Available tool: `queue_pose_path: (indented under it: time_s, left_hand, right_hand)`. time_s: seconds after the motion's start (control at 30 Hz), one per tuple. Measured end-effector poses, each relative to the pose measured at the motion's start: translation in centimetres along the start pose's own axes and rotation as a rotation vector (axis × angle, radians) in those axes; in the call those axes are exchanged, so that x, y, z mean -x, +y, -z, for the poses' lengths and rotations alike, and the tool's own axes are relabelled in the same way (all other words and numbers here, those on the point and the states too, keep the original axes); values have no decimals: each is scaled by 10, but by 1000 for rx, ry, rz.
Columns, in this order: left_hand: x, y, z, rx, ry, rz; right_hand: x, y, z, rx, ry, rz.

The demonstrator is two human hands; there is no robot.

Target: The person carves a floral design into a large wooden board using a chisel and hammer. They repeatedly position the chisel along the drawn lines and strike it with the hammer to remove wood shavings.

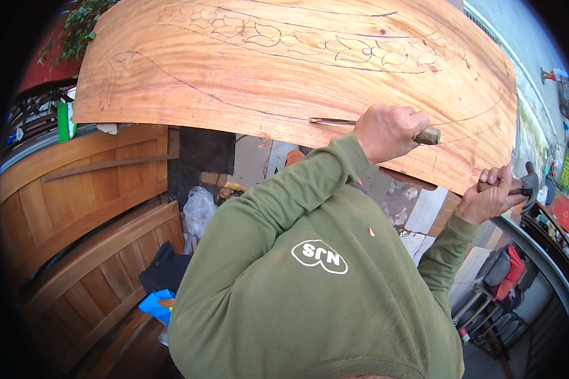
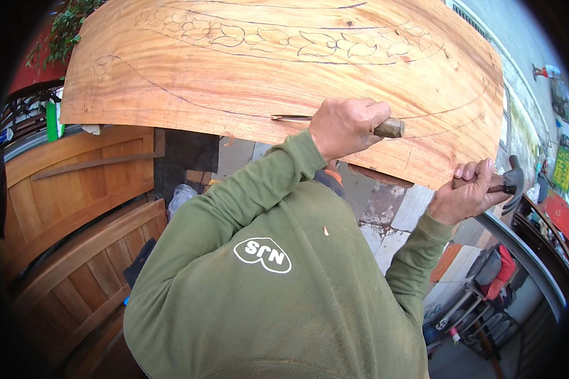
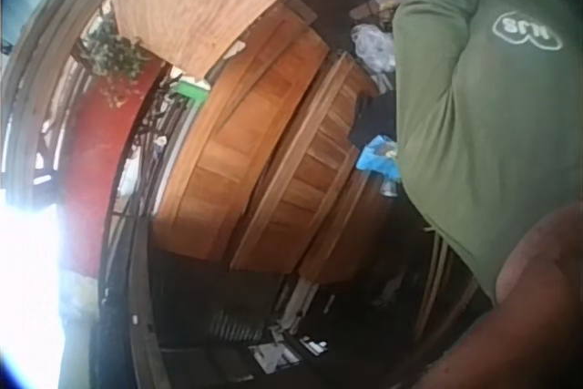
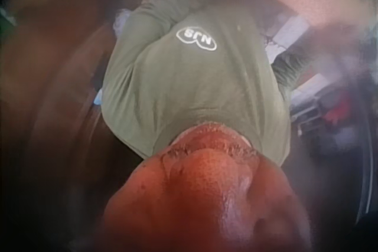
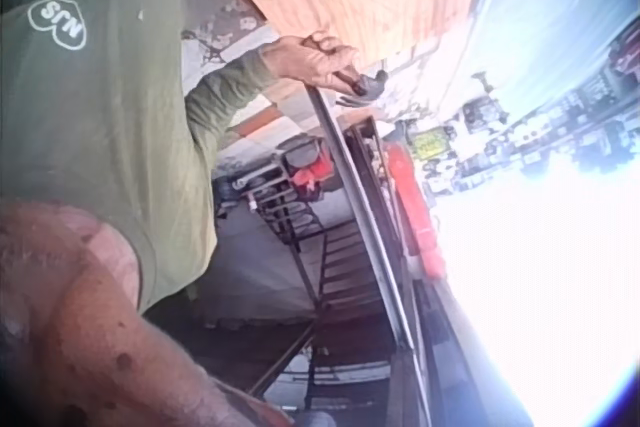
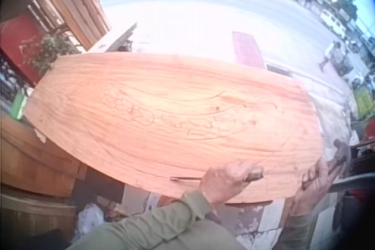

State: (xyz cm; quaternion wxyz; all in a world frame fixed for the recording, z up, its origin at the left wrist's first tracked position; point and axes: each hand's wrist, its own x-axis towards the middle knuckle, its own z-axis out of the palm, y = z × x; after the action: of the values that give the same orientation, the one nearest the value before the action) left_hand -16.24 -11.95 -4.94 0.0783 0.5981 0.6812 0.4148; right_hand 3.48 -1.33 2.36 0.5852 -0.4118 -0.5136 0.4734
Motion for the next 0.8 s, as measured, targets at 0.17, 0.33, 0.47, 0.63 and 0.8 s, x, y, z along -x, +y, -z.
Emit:
queue_pose_path:
  time_s: [0.17, 0.33, 0.47, 0.63, 0.8]
  left_hand:
    - [-1, 5, 10, 51, 24, -20]
    - [1, -2, 10, 40, 15, -7]
    - [-3, -2, 6, 59, 12, -10]
    - [3, -10, 3, 16, -32, 22]
    - [3, -10, 15, 56, -13, 14]
  right_hand:
    - [85, 77, 10, 371, -431, -71]
    - [2, -5, 4, 164, -103, 0]
    - [35, 24, -12, 90, 2, -50]
    - [56, 70, 20, 441, -387, -49]
    - [1, -6, -1, 21, 33, 35]
